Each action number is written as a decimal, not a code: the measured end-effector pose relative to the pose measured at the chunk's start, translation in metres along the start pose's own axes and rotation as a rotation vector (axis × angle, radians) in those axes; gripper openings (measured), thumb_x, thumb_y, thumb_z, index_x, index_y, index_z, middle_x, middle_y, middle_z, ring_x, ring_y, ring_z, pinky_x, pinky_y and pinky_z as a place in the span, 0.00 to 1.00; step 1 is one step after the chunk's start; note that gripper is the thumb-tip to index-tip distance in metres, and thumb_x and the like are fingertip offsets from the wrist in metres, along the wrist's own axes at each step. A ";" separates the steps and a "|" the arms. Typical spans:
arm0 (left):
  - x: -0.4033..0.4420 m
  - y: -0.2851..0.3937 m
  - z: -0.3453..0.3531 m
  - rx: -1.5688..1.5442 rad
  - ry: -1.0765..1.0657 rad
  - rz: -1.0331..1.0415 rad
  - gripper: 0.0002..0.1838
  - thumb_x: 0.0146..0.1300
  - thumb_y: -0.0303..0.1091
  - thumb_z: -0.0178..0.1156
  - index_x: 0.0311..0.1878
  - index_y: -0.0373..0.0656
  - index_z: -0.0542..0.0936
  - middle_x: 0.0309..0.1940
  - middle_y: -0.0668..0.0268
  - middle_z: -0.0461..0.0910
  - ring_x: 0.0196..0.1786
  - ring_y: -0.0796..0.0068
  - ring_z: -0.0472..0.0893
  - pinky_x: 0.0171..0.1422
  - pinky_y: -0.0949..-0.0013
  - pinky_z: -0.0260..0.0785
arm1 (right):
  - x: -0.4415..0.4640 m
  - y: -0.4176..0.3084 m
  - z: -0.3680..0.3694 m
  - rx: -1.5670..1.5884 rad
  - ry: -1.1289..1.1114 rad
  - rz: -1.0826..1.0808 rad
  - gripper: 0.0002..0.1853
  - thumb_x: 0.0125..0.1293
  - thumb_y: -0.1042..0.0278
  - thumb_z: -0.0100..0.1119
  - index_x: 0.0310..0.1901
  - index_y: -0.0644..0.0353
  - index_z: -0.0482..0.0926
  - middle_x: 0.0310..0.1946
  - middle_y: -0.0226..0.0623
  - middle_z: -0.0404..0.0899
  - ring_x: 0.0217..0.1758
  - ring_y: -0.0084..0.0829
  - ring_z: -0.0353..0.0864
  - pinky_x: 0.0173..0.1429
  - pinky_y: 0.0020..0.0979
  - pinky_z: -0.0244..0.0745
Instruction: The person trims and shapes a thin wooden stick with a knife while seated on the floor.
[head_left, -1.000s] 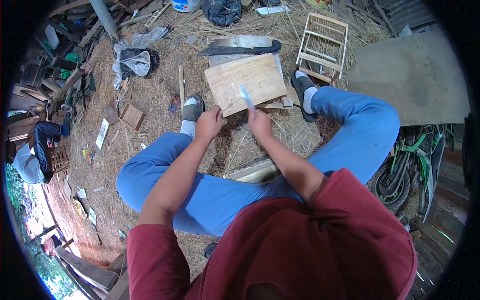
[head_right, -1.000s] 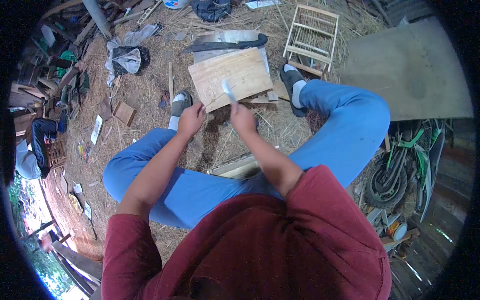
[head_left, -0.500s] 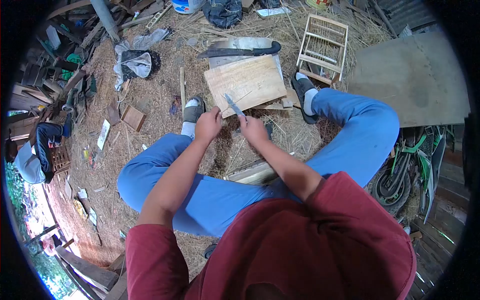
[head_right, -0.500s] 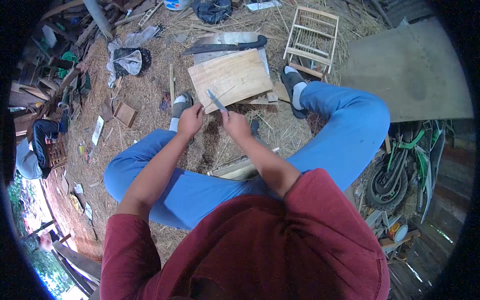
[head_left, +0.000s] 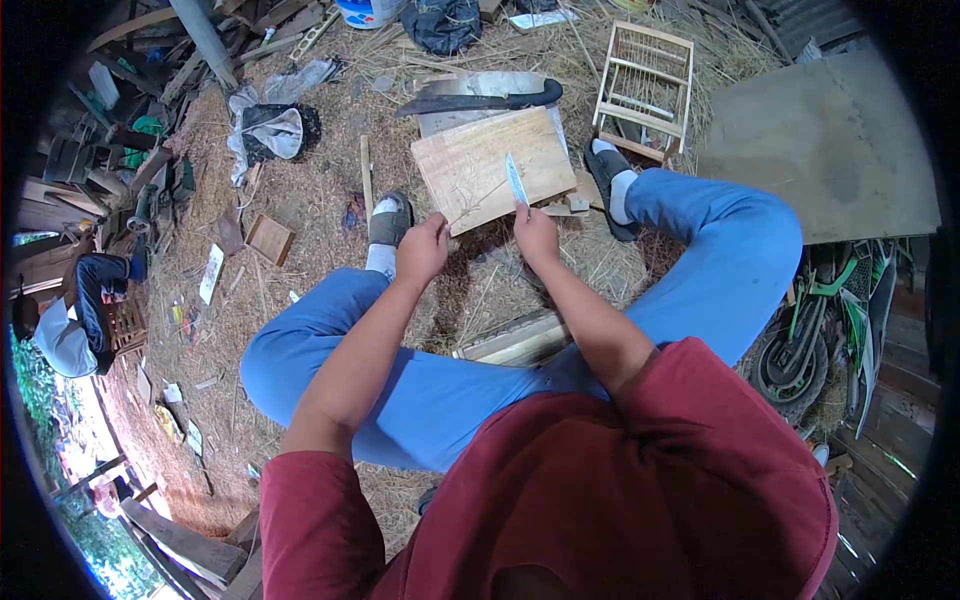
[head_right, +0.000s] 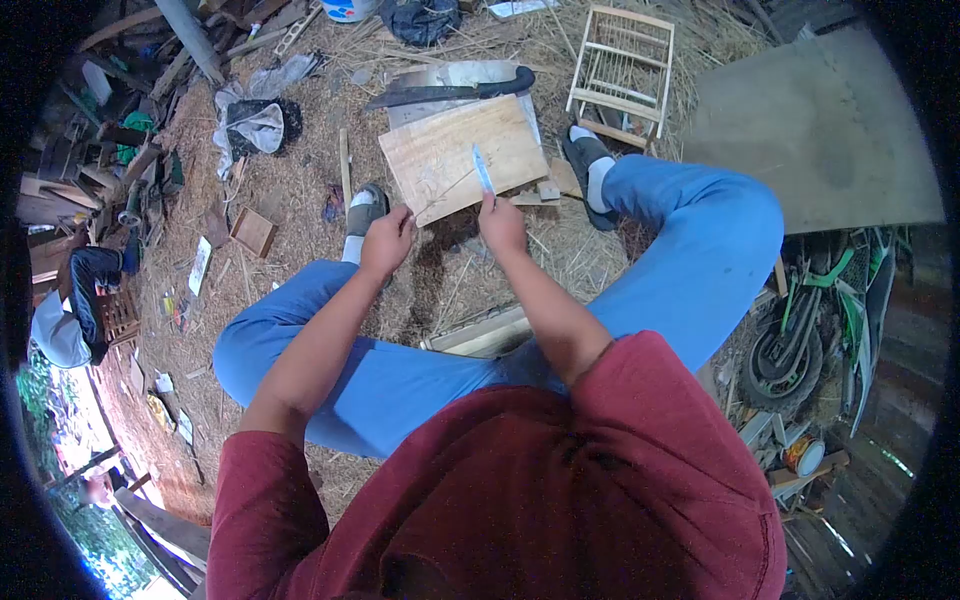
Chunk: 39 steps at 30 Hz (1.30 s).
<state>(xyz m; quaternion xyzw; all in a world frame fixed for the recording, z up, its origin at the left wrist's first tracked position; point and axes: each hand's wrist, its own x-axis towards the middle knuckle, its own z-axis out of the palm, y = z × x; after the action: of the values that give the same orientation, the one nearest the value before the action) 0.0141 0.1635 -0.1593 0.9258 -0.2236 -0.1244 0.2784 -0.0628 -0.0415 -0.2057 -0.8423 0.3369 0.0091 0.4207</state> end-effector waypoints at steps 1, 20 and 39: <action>0.000 0.000 0.000 -0.003 -0.001 0.001 0.10 0.71 0.40 0.57 0.45 0.44 0.79 0.35 0.46 0.84 0.41 0.40 0.83 0.45 0.42 0.74 | -0.005 0.001 0.005 -0.006 0.057 0.012 0.30 0.77 0.42 0.44 0.37 0.62 0.84 0.34 0.57 0.84 0.41 0.62 0.84 0.48 0.57 0.78; 0.007 0.002 -0.010 -0.128 -0.042 -0.063 0.10 0.69 0.39 0.61 0.41 0.41 0.79 0.33 0.46 0.83 0.39 0.40 0.83 0.44 0.45 0.74 | -0.037 -0.005 0.005 -0.160 0.009 -0.323 0.19 0.77 0.51 0.50 0.40 0.61 0.74 0.33 0.58 0.83 0.38 0.61 0.84 0.44 0.59 0.75; 0.010 -0.001 -0.008 -0.096 -0.051 -0.050 0.09 0.67 0.35 0.62 0.40 0.39 0.78 0.32 0.49 0.83 0.38 0.46 0.84 0.43 0.52 0.75 | -0.023 -0.003 -0.015 -0.345 -0.219 -0.284 0.25 0.78 0.46 0.43 0.40 0.62 0.79 0.33 0.59 0.84 0.40 0.60 0.85 0.46 0.59 0.79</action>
<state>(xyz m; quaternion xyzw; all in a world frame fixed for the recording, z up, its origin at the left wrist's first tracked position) 0.0264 0.1632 -0.1541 0.9132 -0.2013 -0.1652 0.3135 -0.0830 -0.0389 -0.1872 -0.9345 0.1613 0.0986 0.3016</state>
